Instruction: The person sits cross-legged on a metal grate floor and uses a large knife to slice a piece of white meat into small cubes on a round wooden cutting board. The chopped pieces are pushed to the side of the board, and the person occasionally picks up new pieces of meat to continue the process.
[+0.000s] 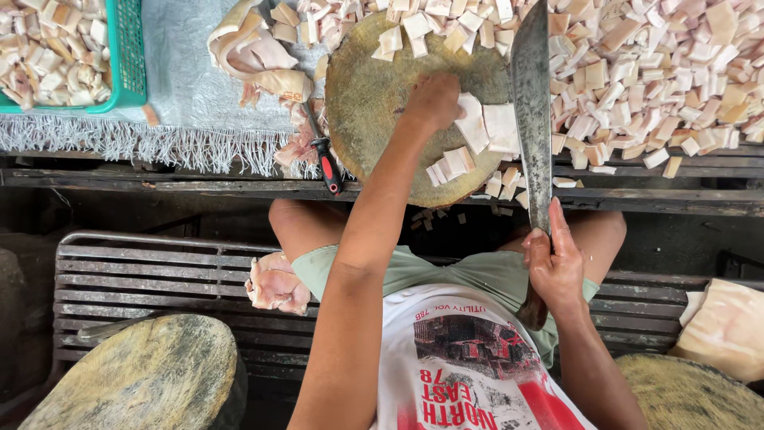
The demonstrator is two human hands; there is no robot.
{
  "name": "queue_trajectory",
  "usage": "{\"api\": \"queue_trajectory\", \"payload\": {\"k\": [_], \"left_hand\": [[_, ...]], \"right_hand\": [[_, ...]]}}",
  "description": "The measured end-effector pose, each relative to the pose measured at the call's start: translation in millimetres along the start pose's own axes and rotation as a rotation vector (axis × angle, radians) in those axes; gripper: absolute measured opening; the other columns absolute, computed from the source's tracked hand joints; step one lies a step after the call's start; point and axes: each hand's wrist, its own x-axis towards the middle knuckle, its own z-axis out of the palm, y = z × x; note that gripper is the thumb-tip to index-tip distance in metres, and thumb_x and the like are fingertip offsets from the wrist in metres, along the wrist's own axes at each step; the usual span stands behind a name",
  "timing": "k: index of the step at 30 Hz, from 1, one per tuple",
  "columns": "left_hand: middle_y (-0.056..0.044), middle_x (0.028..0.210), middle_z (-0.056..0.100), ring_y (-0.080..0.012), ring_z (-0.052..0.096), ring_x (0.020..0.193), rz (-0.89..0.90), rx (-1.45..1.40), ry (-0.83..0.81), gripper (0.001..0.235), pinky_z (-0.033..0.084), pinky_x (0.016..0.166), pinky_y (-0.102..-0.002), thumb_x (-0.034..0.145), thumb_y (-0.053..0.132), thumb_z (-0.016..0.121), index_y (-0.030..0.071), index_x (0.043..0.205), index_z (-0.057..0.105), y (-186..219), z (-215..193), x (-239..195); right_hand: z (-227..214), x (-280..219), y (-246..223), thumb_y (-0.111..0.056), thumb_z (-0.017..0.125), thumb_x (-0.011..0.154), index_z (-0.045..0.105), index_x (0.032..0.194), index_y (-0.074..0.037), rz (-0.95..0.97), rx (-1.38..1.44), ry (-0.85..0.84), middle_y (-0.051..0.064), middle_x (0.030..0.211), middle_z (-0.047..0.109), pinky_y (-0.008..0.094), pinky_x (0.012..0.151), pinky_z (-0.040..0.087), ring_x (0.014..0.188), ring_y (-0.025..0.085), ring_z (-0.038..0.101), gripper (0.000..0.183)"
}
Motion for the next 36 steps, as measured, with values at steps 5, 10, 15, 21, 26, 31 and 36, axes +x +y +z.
{"api": "queue_trajectory", "payload": {"k": [5, 10, 15, 21, 26, 31, 36], "left_hand": [[-0.013, 0.114, 0.066, -0.0228, 0.071, 0.091, -0.152, -0.628, 0.048, 0.039, 0.06, 0.078, -0.037, 0.089, 0.019, 0.075, 0.003, 0.121, 0.061, -39, -30, -55], [-0.013, 0.108, 0.073, -0.0115, 0.069, 0.073, -0.192, -1.032, 0.435, 0.04, 0.056, 0.059, -0.024, 0.096, 0.012, 0.073, 0.0, 0.132, 0.06, -76, -44, -150], [-0.009, 0.109, 0.073, -0.0104, 0.071, 0.074, -0.181, -1.243, 0.497, 0.043, 0.054, 0.06, -0.023, 0.095, 0.013, 0.072, 0.004, 0.135, 0.058, -56, -27, -172], [-0.01, 0.107, 0.075, -0.0151, 0.069, 0.078, -0.194, -1.221, 0.308, 0.051, 0.058, 0.067, -0.028, 0.091, 0.012, 0.077, 0.001, 0.137, 0.06, -13, 34, -169], [-0.022, 0.118, 0.069, -0.0384, 0.073, 0.102, 0.029, -0.521, 0.525, 0.063, 0.057, 0.088, -0.042, 0.082, 0.019, 0.087, -0.004, 0.133, 0.059, -8, 56, -190], [-0.025, 0.126, 0.056, -0.0444, 0.067, 0.1, -0.13, -0.321, 0.362, 0.057, 0.058, 0.084, -0.047, 0.085, 0.013, 0.073, -0.003, 0.136, 0.056, 0, 44, -205], [-0.021, 0.122, 0.056, -0.0407, 0.069, 0.094, -0.114, -0.226, 0.371, 0.05, 0.059, 0.079, -0.046, 0.09, 0.017, 0.071, -0.001, 0.134, 0.057, 8, 37, -210]], "right_hand": [[-2, -14, 4, 0.001, 0.053, 0.1, 0.035, 0.165, -0.012, 0.014, -0.028, -0.116, 0.005, 0.089, 0.064, 0.024, 0.063, 0.05, 0.072, 0.006, 0.054, 0.068], [13, -28, 3, -0.007, 0.063, 0.093, 0.044, 0.157, -0.021, -0.001, -0.465, -0.355, 0.014, 0.068, 0.069, 0.035, 0.06, 0.056, 0.053, 0.019, 0.063, 0.068], [23, -10, 2, -0.006, 0.062, 0.091, 0.046, 0.153, -0.016, -0.136, -0.607, -0.342, 0.024, 0.092, 0.073, 0.047, 0.062, 0.058, 0.063, 0.037, 0.07, 0.064], [18, 39, 1, 0.0, 0.058, 0.094, 0.047, 0.155, -0.009, -0.292, -0.577, -0.134, 0.029, 0.091, 0.068, 0.051, 0.073, 0.057, 0.082, 0.045, 0.07, 0.063], [15, 40, -14, 0.003, 0.057, 0.092, 0.048, 0.155, -0.006, -0.31, -0.539, -0.116, 0.026, 0.089, 0.069, 0.047, 0.07, 0.057, 0.074, 0.041, 0.07, 0.064], [-8, 16, -27, 0.005, 0.057, 0.1, 0.044, 0.155, 0.005, -0.584, -0.483, 0.074, 0.015, 0.087, 0.07, 0.035, 0.069, 0.058, 0.076, 0.024, 0.072, 0.056], [3, 9, -16, 0.003, 0.062, 0.097, 0.046, 0.15, 0.004, -0.751, -0.704, 0.031, 0.021, 0.106, 0.07, 0.041, 0.075, 0.06, 0.086, 0.033, 0.073, 0.056]]}}
